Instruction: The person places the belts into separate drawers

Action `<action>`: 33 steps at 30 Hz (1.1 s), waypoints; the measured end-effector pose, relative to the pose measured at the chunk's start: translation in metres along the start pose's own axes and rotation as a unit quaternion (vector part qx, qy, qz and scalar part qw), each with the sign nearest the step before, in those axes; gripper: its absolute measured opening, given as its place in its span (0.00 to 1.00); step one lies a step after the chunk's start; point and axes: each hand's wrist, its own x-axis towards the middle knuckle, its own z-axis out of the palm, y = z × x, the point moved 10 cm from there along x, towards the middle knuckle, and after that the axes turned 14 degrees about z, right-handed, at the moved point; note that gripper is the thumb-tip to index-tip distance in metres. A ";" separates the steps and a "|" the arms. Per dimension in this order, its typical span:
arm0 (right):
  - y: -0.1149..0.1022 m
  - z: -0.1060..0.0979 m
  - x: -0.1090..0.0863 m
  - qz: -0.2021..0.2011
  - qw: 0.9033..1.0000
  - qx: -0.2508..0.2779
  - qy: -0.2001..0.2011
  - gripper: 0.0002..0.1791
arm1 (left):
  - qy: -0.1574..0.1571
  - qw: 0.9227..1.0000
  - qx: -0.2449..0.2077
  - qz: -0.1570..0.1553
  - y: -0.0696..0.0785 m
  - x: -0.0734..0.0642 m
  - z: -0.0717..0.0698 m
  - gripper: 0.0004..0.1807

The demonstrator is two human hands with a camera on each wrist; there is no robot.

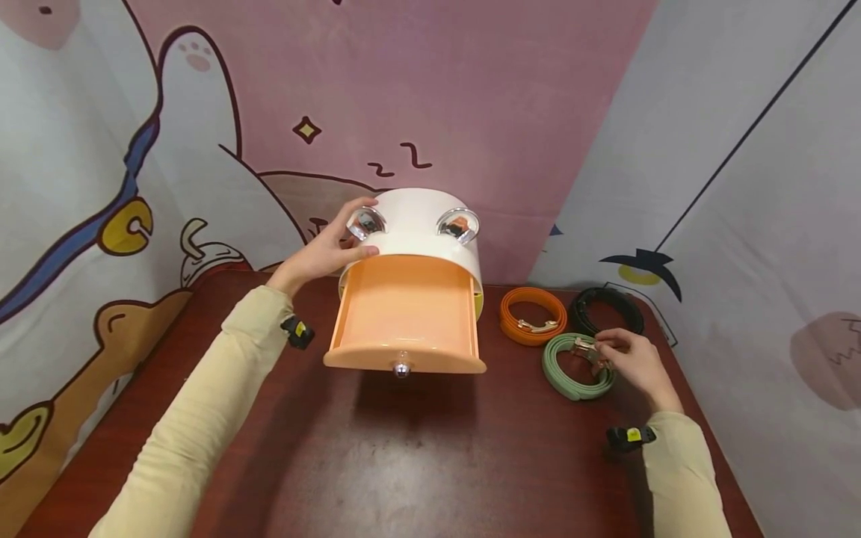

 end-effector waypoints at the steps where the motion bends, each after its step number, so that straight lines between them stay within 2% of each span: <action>1: 0.002 -0.001 0.000 0.001 1.000 0.000 0.005 0.16 | 0.000 1.000 -0.001 0.000 0.000 0.000 0.000 0.39; 10: 0.021 -0.008 -0.003 0.043 0.998 -0.014 0.033 0.20 | 0.002 1.000 -0.004 0.004 0.001 0.001 0.001 0.39; 15: 0.030 -0.001 -0.005 0.054 0.998 -0.027 0.032 0.22 | 0.005 1.000 -0.005 0.004 0.002 0.001 0.000 0.39; 22: 0.034 0.008 -0.009 0.049 0.998 -0.029 0.024 0.24 | 0.004 1.000 -0.008 0.000 0.001 0.000 0.001 0.40; 30: 0.039 0.021 -0.012 0.059 0.998 0.007 -0.015 0.33 | 0.005 1.000 -0.007 -0.005 -0.001 0.000 0.000 0.41; 33: 0.042 0.024 -0.014 0.061 0.998 0.015 -0.014 0.34 | 0.005 1.000 -0.007 -0.004 -0.002 0.000 0.000 0.41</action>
